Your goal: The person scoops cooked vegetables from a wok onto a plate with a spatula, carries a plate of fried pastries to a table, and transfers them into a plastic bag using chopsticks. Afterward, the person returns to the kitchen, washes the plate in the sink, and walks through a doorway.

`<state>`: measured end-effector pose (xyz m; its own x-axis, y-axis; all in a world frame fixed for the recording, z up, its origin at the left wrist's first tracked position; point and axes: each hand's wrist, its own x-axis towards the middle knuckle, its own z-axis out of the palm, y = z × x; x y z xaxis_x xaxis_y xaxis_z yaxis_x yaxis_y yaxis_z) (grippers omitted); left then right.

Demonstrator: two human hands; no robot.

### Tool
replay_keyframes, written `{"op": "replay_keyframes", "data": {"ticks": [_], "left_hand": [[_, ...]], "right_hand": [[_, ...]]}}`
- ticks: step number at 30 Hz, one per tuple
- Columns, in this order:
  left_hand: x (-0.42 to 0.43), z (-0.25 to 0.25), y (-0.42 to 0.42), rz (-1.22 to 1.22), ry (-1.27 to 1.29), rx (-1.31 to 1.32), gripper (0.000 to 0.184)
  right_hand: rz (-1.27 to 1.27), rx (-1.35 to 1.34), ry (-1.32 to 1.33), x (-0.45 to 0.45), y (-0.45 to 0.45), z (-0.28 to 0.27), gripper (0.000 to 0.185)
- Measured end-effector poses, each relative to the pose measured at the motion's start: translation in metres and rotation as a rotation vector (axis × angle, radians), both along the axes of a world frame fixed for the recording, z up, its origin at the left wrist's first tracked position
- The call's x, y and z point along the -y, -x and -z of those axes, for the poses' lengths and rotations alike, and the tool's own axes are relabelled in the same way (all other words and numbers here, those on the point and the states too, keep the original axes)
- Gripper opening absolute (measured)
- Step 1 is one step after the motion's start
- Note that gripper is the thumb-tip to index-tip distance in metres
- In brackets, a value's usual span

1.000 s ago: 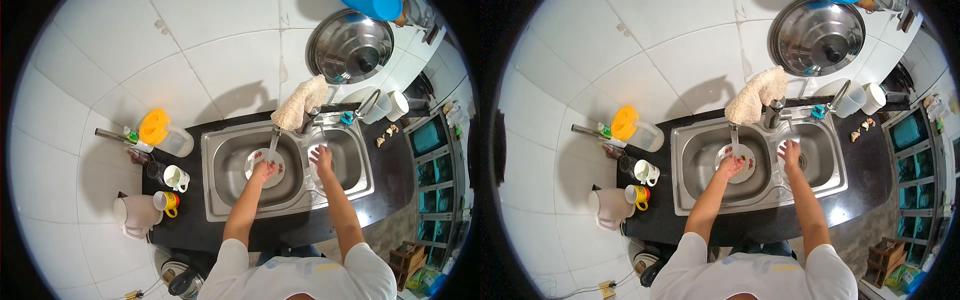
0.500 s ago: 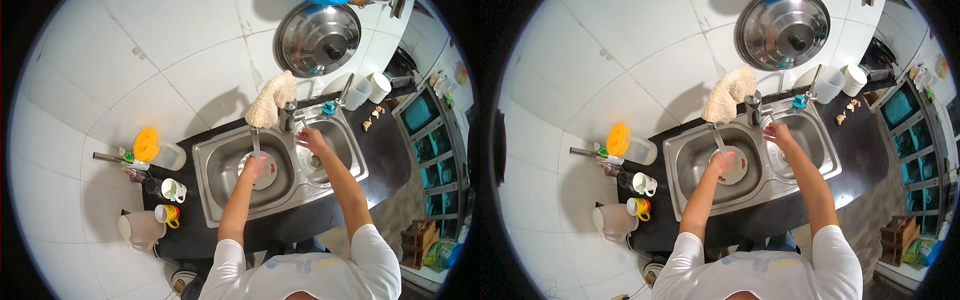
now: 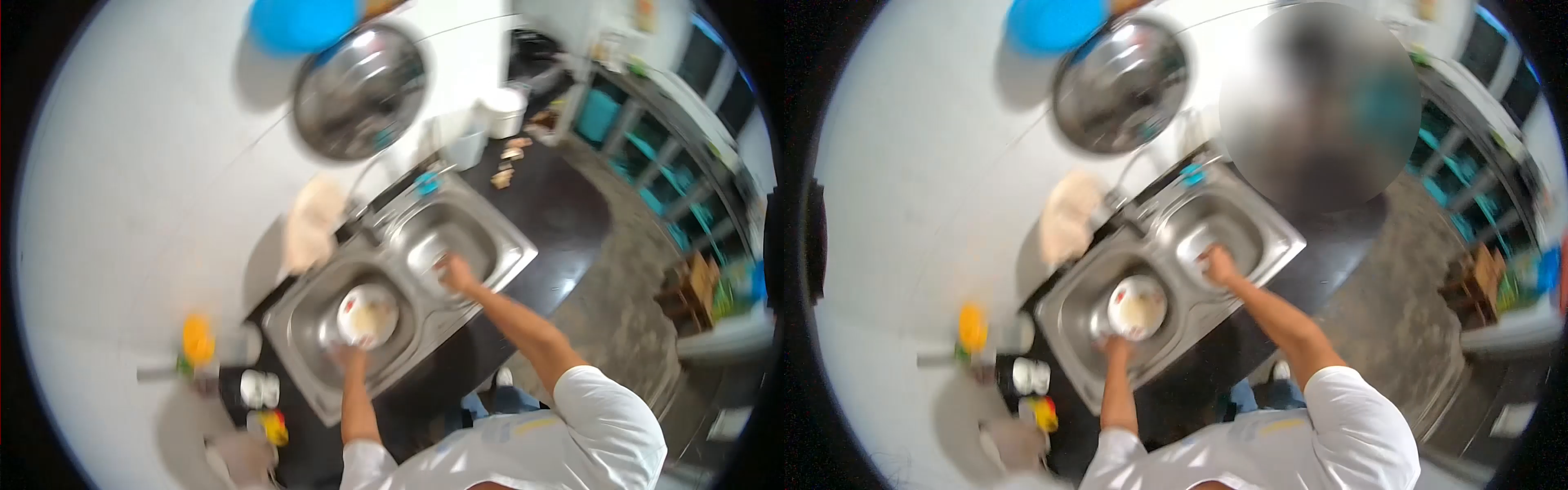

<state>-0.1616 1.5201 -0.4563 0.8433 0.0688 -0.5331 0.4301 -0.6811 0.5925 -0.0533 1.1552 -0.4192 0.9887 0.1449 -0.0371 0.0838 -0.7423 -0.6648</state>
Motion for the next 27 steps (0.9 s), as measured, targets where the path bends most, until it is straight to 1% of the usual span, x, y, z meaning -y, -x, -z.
{"op": "replay_keyframes", "data": {"ticks": [1,2,3,4,5,6,7,8,9,10,11,12,13,14,15,16,17,18,19,20,21,22,24,25,26,27], "left_hand": [[0.011,-0.017,-0.004,0.069,-0.349,0.063,0.048],[0.031,-0.039,-0.011,0.034,-0.481,0.15,0.046],[0.072,-0.079,-0.023,-0.074,-0.473,0.193,0.043],[0.116,-0.103,-0.026,-0.193,-0.459,0.219,0.04],[0.156,-0.094,-0.033,-0.054,-0.369,0.468,0.042],[0.198,-0.088,-0.035,0.068,-0.267,0.713,0.043],[0.269,-0.115,-0.025,0.123,-0.051,0.792,0.041],[0.339,-0.14,-0.01,0.205,0.096,0.849,0.038],[0.398,-0.151,0.008,0.37,0.154,0.941,0.035],[0.459,-0.183,0.037,0.451,0.288,0.854,0.034],[0.509,-0.192,0.059,0.609,0.365,0.902,0.035],[0.555,-0.188,0.08,0.712,0.427,0.857,0.038],[0.592,-0.172,0.101,0.801,0.455,0.803,0.041],[0.636,-0.153,0.115,0.885,0.496,0.768,0.044],[0.678,-0.129,0.117,0.917,0.499,0.716,0.048],[0.703,-0.096,0.121,0.961,0.485,0.637,0.051],[0.715,-0.074,0.132,1.004,0.465,0.539,0.055],[0.728,-0.068,0.14,0.953,0.272,0.413,0.063],[0.732,-0.067,0.15,1.03,-0.126,0.462,0.071],[0.734,-0.051,0.153,1.085,-0.447,0.474,0.078],[0.733,-0.034,0.152,1.123,-0.484,0.528,0.078],[0.742,-0.003,0.137,1.129,-0.302,0.286,0.067],[0.753,0.006,0.151,0.897,-0.373,0.128,0.056],[0.756,0.007,0.151,0.979,-0.388,0.078,0.054],[0.765,0.004,0.148,1.065,-0.403,0.028,0.052],[0.785,0.008,0.142,1.12,-0.484,0.089,0.052]], "right_hand": [[0.053,0.34,-0.203,0.012,0.017,0.004,0.032],[0.119,0.242,-0.37,0.023,0.036,-0.02,0.025],[0.125,0.229,-0.379,0.038,0.056,-0.046,0.024],[0.153,0.267,-0.36,0.058,0.081,-0.064,0.025],[0.176,0.285,-0.318,0.084,0.105,-0.087,0.026],[0.221,0.219,-0.437,0.113,0.133,-0.108,0.027],[0.268,0.181,-0.492,0.146,0.163,-0.129,0.026],[0.272,0.298,-0.376,0.184,0.19,-0.132,0.026],[0.346,0.283,-0.388,0.218,0.226,-0.136,0.026],[0.401,0.296,-0.282,0.256,0.264,-0.135,0.026],[0.451,0.303,-0.174,0.295,0.307,-0.129,0.026],[0.521,0.328,-0.125,0.333,0.352,-0.117,0.026],[0.588,0.361,-0.084,0.368,0.397,-0.102,0.026],[0.632,0.335,0.018,0.401,0.446,-0.091,0.025],[0.684,0.304,0.109,0.432,0.492,-0.089,0.025],[0.775,0.212,0.127,0.456,0.536,-0.095,0.025],[0.866,0.101,0.136,0.469,0.583,-0.102,0.026],[1.007,0.037,0.046,0.483,0.625,-0.105,0.025],[1.144,-0.02,-0.042,0.499,0.663,-0.105,0.026],[1.182,-0.034,0.021,0.516,0.701,-0.101,0.025],[1.217,-0.045,0.083,0.533,0.735,-0.095,0.025],[1.287,-0.054,0.098,0.554,0.767,-0.086,0.025],[1.427,-0.084,0.11,0.579,0.814,-0.064,0.026],[1.491,-0.076,0.085,0.591,0.825,-0.059,0.027],[1.561,-0.065,0.061,0.606,0.831,-0.068,0.028],[1.637,-0.047,0.042,0.625,0.835,-0.076,0.028]]}}
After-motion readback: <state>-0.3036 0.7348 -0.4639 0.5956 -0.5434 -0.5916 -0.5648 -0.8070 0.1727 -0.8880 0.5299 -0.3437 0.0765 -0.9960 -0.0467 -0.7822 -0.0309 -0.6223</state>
